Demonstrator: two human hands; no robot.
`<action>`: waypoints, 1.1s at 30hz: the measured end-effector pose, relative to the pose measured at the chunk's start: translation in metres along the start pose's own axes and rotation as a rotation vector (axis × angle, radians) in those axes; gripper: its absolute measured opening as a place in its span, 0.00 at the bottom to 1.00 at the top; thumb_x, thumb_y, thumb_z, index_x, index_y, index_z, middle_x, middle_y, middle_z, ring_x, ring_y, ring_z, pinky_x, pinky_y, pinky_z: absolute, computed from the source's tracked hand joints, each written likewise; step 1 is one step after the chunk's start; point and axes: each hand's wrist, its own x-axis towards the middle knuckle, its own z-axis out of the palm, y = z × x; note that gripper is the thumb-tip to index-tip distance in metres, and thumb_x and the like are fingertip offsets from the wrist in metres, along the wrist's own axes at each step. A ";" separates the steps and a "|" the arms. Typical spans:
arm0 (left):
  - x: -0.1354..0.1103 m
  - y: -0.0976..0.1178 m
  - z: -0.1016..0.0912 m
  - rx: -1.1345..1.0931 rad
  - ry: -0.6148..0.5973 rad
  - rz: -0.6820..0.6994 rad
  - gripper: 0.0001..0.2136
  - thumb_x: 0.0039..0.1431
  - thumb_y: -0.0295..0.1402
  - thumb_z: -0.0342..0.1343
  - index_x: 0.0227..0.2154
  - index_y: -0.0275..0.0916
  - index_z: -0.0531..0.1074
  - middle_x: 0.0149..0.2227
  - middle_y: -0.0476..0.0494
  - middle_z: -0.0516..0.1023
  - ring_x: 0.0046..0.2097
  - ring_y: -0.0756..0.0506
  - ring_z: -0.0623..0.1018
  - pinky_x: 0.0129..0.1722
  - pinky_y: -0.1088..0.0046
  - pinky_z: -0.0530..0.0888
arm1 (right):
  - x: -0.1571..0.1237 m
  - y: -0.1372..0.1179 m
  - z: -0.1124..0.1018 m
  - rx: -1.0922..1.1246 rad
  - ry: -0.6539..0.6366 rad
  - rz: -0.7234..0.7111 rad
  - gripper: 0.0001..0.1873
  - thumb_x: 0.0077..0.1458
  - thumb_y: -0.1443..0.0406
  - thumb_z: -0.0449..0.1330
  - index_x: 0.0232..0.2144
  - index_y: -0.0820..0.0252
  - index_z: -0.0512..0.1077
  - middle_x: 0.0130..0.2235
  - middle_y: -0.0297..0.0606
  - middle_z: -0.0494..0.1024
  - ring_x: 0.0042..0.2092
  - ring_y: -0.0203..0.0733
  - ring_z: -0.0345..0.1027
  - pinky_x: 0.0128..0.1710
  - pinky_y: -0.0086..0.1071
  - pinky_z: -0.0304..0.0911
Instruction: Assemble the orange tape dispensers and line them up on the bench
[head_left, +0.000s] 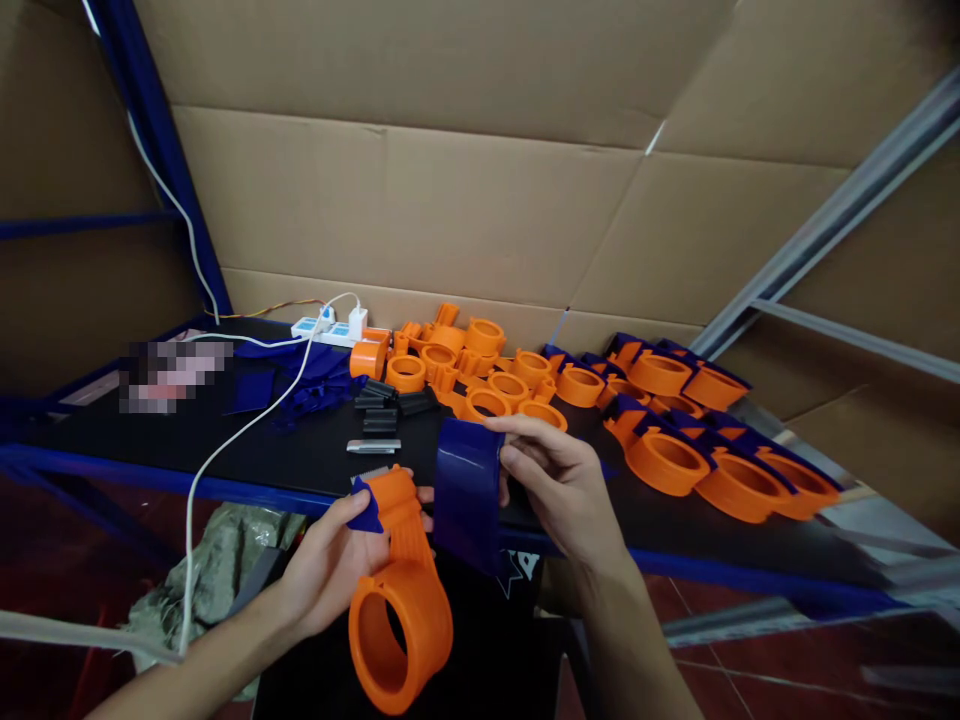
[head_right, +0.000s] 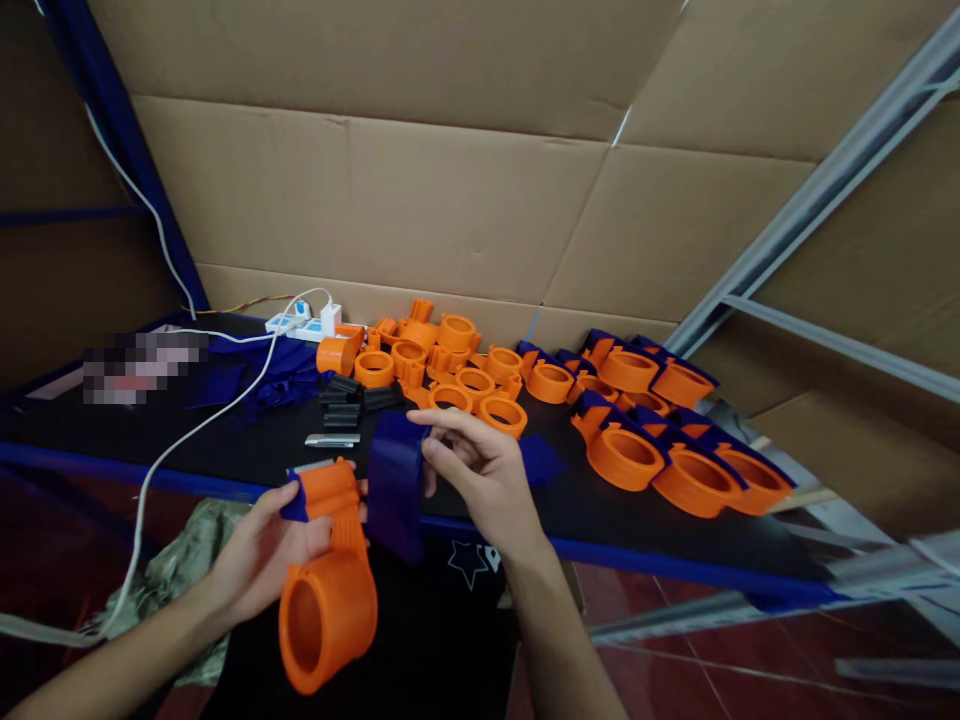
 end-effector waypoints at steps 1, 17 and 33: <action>0.000 0.000 -0.002 -0.007 -0.017 -0.003 0.19 0.66 0.38 0.51 0.54 0.34 0.74 0.57 0.29 0.77 0.51 0.35 0.80 0.55 0.53 0.71 | 0.001 0.002 0.001 0.004 0.024 -0.002 0.11 0.57 0.62 0.66 0.42 0.58 0.78 0.27 0.31 0.72 0.23 0.32 0.68 0.23 0.27 0.65; 0.004 0.013 -0.016 -0.010 0.042 -0.055 0.24 0.64 0.48 0.53 0.54 0.35 0.72 0.43 0.33 0.84 0.43 0.34 0.84 0.51 0.52 0.74 | -0.016 -0.027 -0.009 -0.639 -0.185 -0.260 0.04 0.57 0.65 0.67 0.31 0.57 0.76 0.31 0.35 0.77 0.32 0.38 0.70 0.33 0.32 0.68; 0.007 0.010 0.000 0.045 0.274 0.218 0.24 0.62 0.42 0.60 0.59 0.41 0.68 0.50 0.37 0.81 0.52 0.35 0.80 0.57 0.52 0.72 | -0.017 -0.026 -0.013 -0.925 -0.180 -0.302 0.18 0.58 0.61 0.66 0.50 0.53 0.72 0.54 0.39 0.78 0.54 0.45 0.73 0.56 0.39 0.67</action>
